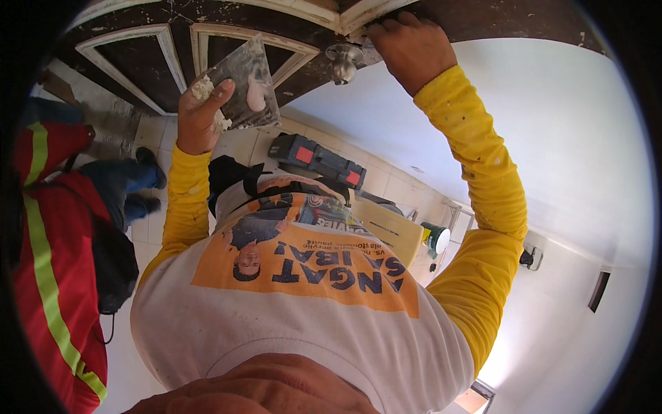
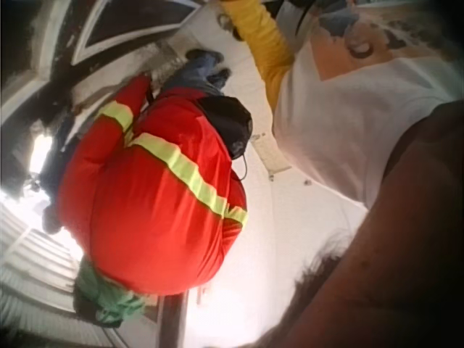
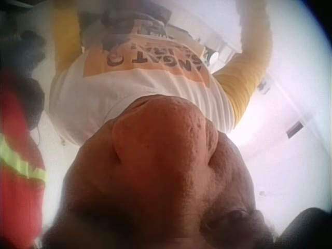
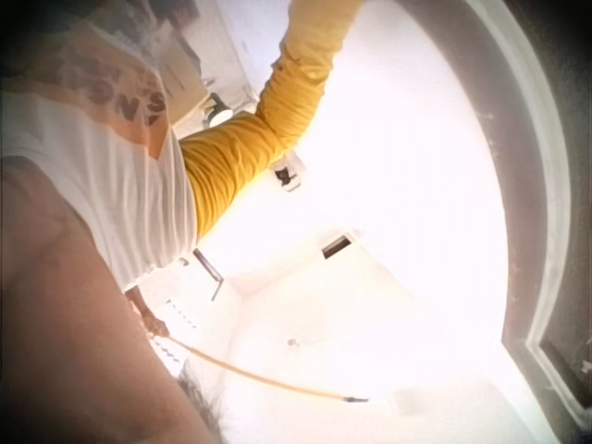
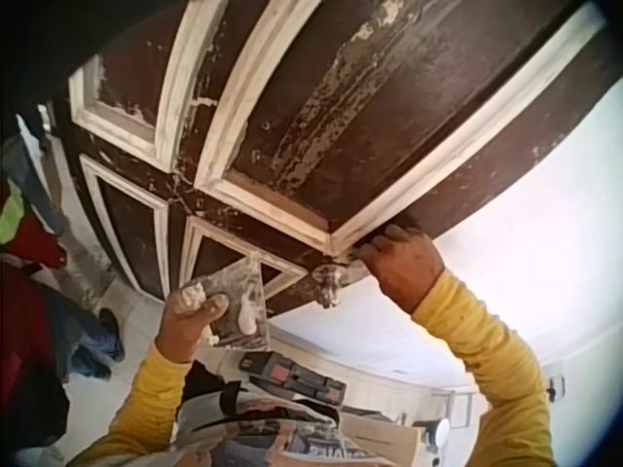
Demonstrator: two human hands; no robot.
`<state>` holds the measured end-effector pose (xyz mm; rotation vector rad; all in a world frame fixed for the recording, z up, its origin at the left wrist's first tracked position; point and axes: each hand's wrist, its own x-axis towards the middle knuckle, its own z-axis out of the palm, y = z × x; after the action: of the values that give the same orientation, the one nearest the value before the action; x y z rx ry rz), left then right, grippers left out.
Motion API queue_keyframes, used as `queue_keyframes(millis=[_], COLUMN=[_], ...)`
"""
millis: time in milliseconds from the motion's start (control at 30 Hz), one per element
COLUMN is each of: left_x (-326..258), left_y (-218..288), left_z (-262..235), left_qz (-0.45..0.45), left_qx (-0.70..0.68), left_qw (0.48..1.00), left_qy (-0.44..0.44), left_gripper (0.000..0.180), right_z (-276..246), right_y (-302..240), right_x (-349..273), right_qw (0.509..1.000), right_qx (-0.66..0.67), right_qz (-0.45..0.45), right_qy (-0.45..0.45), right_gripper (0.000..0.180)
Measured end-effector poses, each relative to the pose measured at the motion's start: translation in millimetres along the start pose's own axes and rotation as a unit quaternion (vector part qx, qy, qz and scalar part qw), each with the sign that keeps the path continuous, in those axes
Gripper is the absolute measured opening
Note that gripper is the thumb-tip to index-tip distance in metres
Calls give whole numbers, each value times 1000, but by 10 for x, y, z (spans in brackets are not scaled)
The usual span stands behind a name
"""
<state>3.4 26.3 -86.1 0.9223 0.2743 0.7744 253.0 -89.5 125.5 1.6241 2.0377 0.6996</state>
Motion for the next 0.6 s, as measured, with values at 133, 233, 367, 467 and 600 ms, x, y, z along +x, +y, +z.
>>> queue_keyframes(millis=[133,233,367,467,600], left_x=[1,34,48,48,33], left_y=[21,7,18,9,55], left_z=[-16,1,25,16,32], left_qz=[0,0,13,14,-29], left_qx=[31,39,53,55,35], left_qw=[1000,999,999,998,999], left_qy=[-6,-7,-6,-10,-9], left_gripper=[31,30,30,30,30], right_z=[-13,0,16,-50,-217], right_y=[34,36,-25,-142,-308], right_x=[45,71,35,-140,-643], right_qw=[1000,999,999,997,978], right_qx=[4,21,24,22,97], right_qz=[-16,-25,10,64,163], right_qy=[4,43,39,41,89], right_gripper=[22,22,20,20,20])
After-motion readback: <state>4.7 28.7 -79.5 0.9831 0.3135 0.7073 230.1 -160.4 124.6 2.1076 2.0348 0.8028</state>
